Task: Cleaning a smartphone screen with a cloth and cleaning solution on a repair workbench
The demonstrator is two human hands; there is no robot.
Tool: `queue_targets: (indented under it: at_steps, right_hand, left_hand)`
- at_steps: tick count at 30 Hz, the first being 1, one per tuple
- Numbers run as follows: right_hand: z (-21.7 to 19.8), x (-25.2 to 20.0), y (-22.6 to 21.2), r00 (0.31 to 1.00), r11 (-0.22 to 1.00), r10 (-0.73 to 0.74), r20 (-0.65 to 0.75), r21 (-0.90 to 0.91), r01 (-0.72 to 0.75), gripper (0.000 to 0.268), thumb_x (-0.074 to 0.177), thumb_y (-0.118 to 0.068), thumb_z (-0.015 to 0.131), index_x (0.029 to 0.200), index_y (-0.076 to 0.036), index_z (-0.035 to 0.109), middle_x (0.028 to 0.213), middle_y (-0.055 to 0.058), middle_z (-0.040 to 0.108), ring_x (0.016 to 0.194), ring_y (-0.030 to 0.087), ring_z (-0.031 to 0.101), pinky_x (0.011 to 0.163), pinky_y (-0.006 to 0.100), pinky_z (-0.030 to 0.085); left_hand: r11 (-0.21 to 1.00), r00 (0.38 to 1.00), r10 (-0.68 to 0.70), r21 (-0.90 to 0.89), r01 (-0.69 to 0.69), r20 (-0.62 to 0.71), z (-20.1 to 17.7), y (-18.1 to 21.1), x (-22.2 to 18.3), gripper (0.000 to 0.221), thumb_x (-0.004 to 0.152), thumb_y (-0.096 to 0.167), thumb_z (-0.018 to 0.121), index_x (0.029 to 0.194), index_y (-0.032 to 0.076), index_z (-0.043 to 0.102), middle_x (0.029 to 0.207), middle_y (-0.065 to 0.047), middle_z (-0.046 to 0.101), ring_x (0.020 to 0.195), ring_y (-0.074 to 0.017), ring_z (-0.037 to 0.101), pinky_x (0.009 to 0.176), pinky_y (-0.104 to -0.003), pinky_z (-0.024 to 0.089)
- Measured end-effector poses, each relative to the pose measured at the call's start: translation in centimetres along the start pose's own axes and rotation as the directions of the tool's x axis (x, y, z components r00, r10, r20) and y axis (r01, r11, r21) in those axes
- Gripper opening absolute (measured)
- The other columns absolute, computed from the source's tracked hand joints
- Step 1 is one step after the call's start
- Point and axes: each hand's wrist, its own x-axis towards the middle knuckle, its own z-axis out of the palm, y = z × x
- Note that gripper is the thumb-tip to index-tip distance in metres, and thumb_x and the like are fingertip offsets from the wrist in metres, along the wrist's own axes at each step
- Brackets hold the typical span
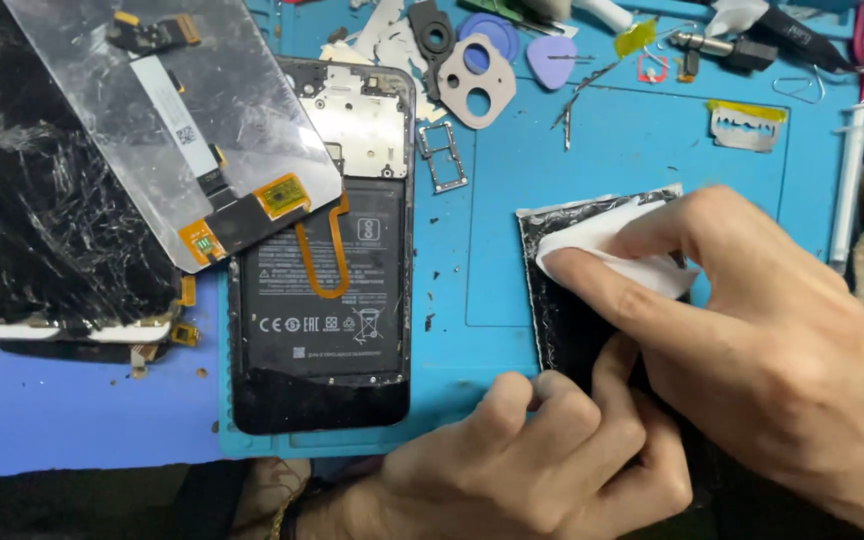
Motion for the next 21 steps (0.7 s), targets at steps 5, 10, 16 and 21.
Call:
queue_targets:
  at_steps: [5, 10, 16, 21]
  right_hand:
    - [-0.5, -0.2, -0.2, 0.995, 0.996, 0.092, 0.033, -0.009, -0.092, 0.034, 0.103, 0.009, 0.061, 0.128, -0.012, 0.073, 0.111, 0.015, 0.064, 0.097, 0.027, 0.069, 0.078, 0.036, 0.051]
    - [-1.0, -0.3, -0.4, 0.981, 0.985, 0.174, 0.085, -0.028, -0.172, 0.042, 0.104, 0.014, 0.054, 0.128, -0.014, 0.074, 0.116, 0.014, 0.065, 0.098, 0.024, 0.07, 0.076, 0.035, 0.051]
    - [-0.1, -0.1, -0.5, 0.998, 0.998, 0.059, 0.019, -0.012, -0.059, 0.032, 0.103, 0.008, 0.064, 0.128, -0.009, 0.074, 0.106, 0.015, 0.061, 0.091, 0.027, 0.065, 0.078, 0.035, 0.049]
    - [-0.5, 0.2, -0.9, 0.986, 0.989, 0.144, 0.081, -0.054, -0.14, 0.042, 0.098, 0.013, 0.067, 0.13, -0.013, 0.073, 0.118, 0.017, 0.064, 0.101, 0.024, 0.071, 0.08, 0.034, 0.053]
  left_hand:
    - [0.999, 1.0, -0.016, 0.028, 0.017, -0.025, 0.0, 0.0, 0.0, 0.007, 0.113, 0.023, 0.063, 0.115, 0.029, 0.059, 0.112, 0.01, 0.076, 0.082, -0.0037, 0.053, 0.083, -0.02, 0.038]
    - [0.999, 1.0, -0.025, 0.04, 0.026, -0.017, 0.4, 0.1, -0.3, 0.013, 0.114, 0.02, 0.068, 0.115, 0.029, 0.059, 0.113, 0.012, 0.077, 0.082, -0.0037, 0.051, 0.084, -0.021, 0.037]
    - [0.999, 1.0, -0.012, 0.045, 0.012, -0.01, 0.4, 0.0, -0.3, 0.005, 0.114, 0.028, 0.055, 0.118, 0.031, 0.055, 0.114, 0.01, 0.075, 0.083, -0.0034, 0.051, 0.085, -0.021, 0.036]
    - [0.996, 1.0, 0.001, 0.084, 0.001, -0.023, 0.3, -0.3, -0.7, 0.008, 0.114, 0.026, 0.056, 0.119, 0.031, 0.052, 0.114, 0.013, 0.075, 0.081, -0.0015, 0.05, 0.091, -0.021, 0.036]
